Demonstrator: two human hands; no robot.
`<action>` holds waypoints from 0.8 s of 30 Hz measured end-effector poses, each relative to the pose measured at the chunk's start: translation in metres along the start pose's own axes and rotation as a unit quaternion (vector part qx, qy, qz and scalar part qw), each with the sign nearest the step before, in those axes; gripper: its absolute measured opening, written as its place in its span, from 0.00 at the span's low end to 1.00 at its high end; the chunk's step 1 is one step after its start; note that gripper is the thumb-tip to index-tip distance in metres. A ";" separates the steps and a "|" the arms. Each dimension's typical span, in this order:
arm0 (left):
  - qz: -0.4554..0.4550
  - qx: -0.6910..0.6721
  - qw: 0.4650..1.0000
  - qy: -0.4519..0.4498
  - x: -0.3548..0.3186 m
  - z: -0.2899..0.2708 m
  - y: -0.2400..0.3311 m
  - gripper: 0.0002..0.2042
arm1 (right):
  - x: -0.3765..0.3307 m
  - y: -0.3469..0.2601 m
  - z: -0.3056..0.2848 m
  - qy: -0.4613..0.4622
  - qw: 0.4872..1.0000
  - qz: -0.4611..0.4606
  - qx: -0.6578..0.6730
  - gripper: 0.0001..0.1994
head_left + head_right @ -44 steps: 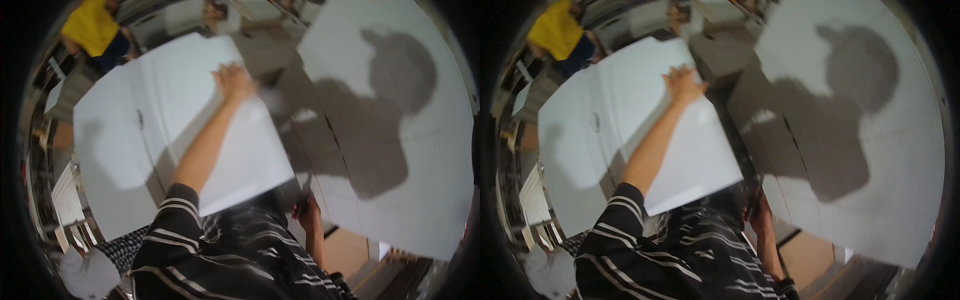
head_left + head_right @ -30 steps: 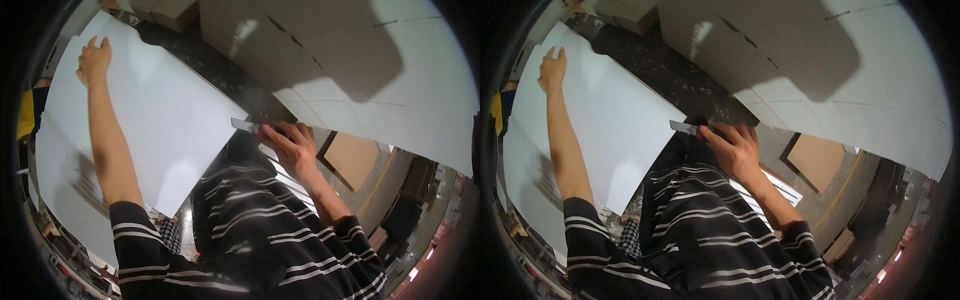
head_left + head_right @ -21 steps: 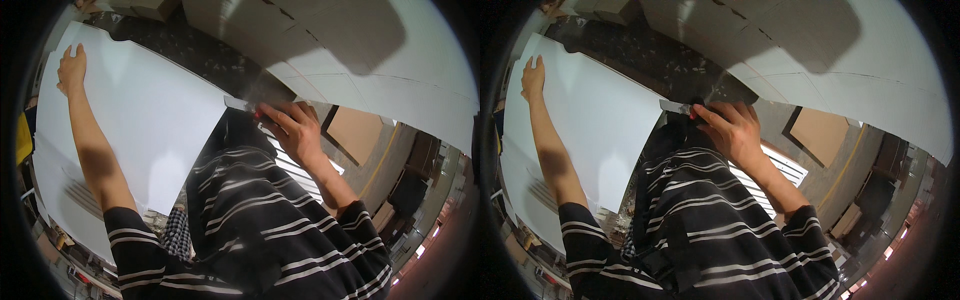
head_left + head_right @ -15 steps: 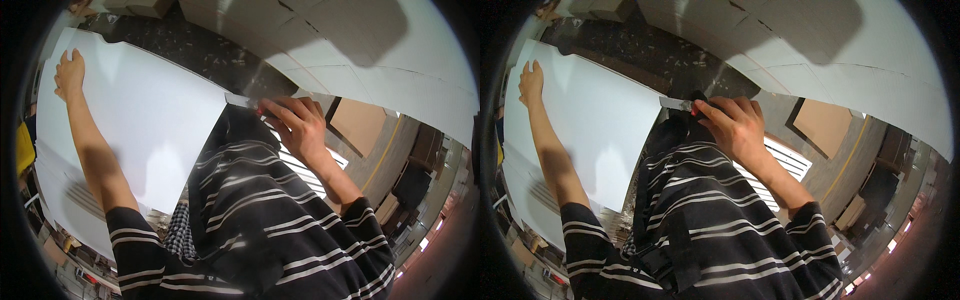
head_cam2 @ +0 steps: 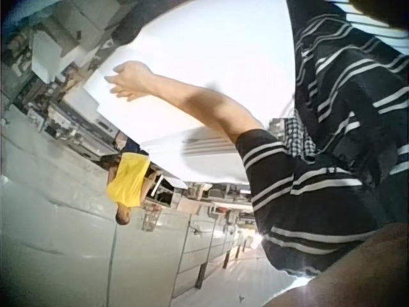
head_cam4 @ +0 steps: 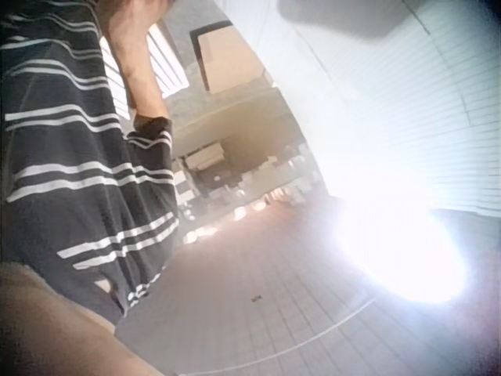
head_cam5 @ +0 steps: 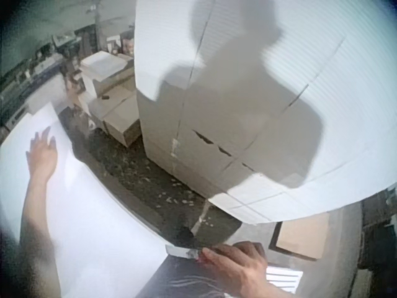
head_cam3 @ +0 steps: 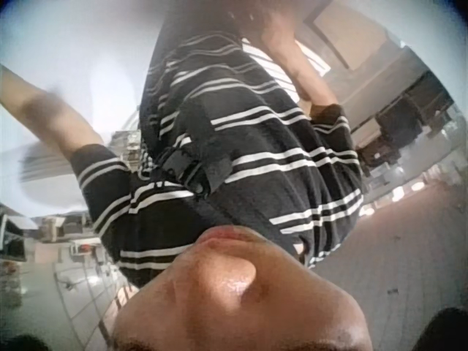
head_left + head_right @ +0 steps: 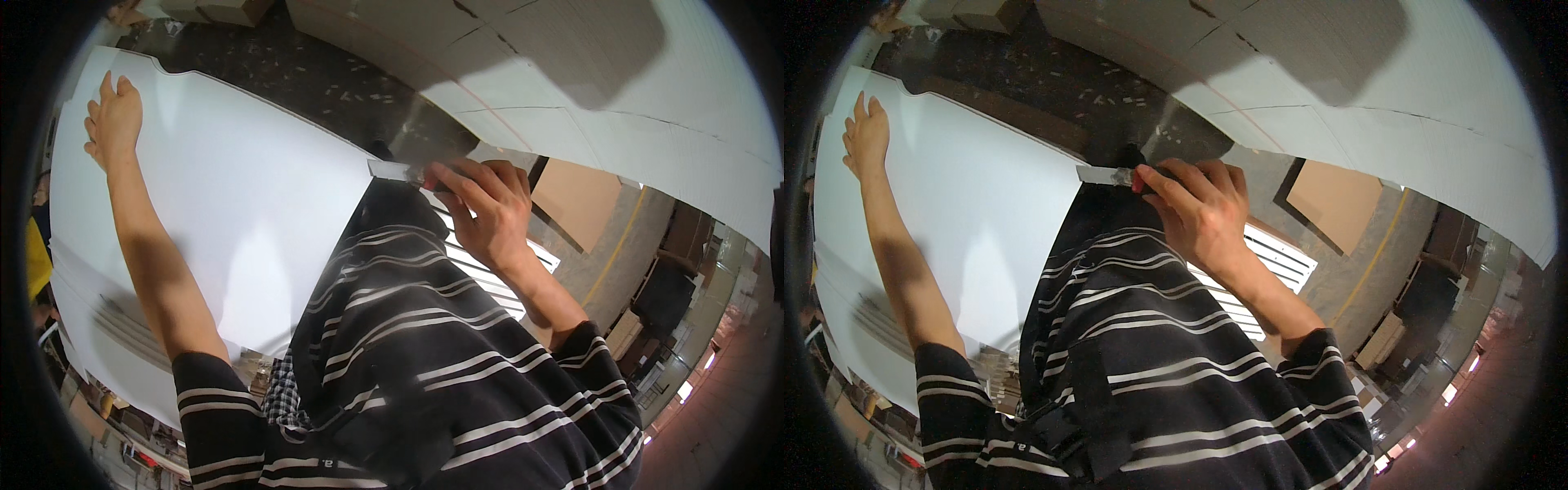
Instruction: The person uses a utility knife to cut large white sheets on a workbench. They score the sheets along straight lines and then snap them apart, repeating the process for multiple sheets.
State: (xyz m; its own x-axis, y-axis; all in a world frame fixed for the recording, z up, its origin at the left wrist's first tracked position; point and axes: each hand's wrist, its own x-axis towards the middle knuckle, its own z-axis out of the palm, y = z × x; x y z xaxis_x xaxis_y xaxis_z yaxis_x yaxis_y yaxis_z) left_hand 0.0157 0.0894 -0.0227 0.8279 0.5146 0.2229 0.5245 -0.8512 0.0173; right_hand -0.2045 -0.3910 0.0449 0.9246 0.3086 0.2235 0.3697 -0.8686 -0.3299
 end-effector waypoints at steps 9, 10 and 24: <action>0.049 0.003 0.998 0.026 -0.008 0.007 0.012 0.28 | 0.009 0.003 0.005 0.008 1.000 -0.012 0.003 0.18; 0.051 0.003 0.998 0.028 -0.009 0.007 0.013 0.28 | 0.011 0.003 0.005 0.007 1.000 -0.010 0.003 0.18; 0.063 0.013 0.998 0.021 -0.012 -0.003 0.023 0.28 | 0.048 0.000 0.011 0.012 0.999 -0.046 0.013 0.20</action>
State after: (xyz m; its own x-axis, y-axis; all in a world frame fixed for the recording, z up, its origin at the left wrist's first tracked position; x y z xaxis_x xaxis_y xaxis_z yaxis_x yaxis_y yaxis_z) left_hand 0.0171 0.0630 -0.0223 0.8790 0.3983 0.2622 0.4218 -0.9059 -0.0382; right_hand -0.1595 -0.3715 0.0455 0.8840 0.3778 0.2753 0.4560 -0.8262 -0.3308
